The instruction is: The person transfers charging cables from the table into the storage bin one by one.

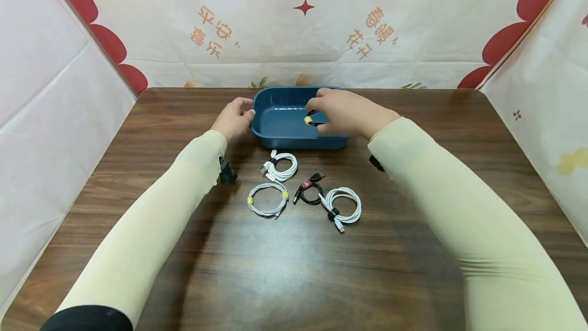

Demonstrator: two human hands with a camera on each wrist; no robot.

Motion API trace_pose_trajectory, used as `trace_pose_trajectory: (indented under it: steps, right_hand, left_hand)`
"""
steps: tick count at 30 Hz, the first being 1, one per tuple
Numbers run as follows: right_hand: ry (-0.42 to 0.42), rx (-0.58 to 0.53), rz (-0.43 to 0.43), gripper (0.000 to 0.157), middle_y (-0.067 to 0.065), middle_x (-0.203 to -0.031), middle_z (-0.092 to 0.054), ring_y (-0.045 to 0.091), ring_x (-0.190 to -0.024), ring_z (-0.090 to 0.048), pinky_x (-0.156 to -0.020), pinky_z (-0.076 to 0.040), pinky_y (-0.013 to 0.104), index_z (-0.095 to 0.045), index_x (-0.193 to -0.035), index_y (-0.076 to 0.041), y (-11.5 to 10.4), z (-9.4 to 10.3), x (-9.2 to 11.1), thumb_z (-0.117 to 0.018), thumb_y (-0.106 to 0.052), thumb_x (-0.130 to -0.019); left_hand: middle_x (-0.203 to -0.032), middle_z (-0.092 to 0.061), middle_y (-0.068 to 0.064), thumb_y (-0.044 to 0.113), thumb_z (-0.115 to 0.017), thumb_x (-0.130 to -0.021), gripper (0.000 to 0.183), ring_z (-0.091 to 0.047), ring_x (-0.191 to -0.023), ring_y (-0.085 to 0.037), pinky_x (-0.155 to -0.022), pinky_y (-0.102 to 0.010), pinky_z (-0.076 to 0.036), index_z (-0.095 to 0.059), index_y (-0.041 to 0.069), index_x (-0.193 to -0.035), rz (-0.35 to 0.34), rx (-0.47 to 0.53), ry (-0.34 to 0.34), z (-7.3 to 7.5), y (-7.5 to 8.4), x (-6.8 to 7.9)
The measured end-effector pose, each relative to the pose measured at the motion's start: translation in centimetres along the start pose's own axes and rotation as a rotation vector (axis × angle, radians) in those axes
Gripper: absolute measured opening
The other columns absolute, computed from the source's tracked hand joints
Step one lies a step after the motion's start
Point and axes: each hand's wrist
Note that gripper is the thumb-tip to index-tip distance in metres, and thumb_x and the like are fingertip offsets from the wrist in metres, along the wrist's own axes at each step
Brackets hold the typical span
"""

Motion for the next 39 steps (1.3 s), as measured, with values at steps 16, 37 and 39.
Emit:
trace_pose_trajectory:
  steps: [16, 37, 39]
  right_hand:
    - [-0.162, 0.088, 0.048, 0.041, 0.017, -0.119, -0.057, 0.032, -0.103, -0.057, -0.088, -0.048, 0.050, -0.062, -0.130, -0.005, -0.2, 0.7, -3.1, -0.068, -0.016, -0.091]
    - [-0.347, 0.128, -0.046, 0.043, 0.020, -0.125, -0.059, 0.033, -0.107, -0.056, -0.092, -0.046, 0.049, -0.058, -0.133, -0.001, 1.1, 0.1, -7.6, -0.063, -0.013, -0.092]
    - [-0.360, 0.120, -0.061, 0.043, 0.021, -0.125, -0.059, 0.032, -0.106, -0.056, -0.092, -0.046, 0.049, -0.058, -0.133, -0.001, 1.4, -0.1, -7.7, -0.063, -0.013, -0.092]
  left_hand:
    - [-0.130, -0.057, -0.014, 0.023, -0.047, -0.106, 0.042, -0.057, -0.111, -0.025, -0.096, -0.040, -0.047, -0.045, 0.008, -0.145, -0.011, -0.001, 0.001, 0.0, -0.2, 0.1]
    - [-0.135, -0.055, -0.012, 0.024, -0.047, -0.106, 0.041, -0.053, -0.120, -0.025, -0.101, -0.041, -0.044, -0.045, 0.010, -0.145, 0.014, -0.005, 0.000, 0.3, -0.1, -0.1]
    - [-0.136, -0.054, -0.012, 0.024, -0.047, -0.106, 0.041, -0.053, -0.121, -0.025, -0.102, -0.040, -0.044, -0.045, 0.011, -0.145, 0.010, -0.003, -0.004, 0.1, -0.1, -0.1]
Point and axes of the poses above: each hand's wrist, its own x-axis away from the middle knuckle, its own z-axis out of the back of the hand, y = z × x
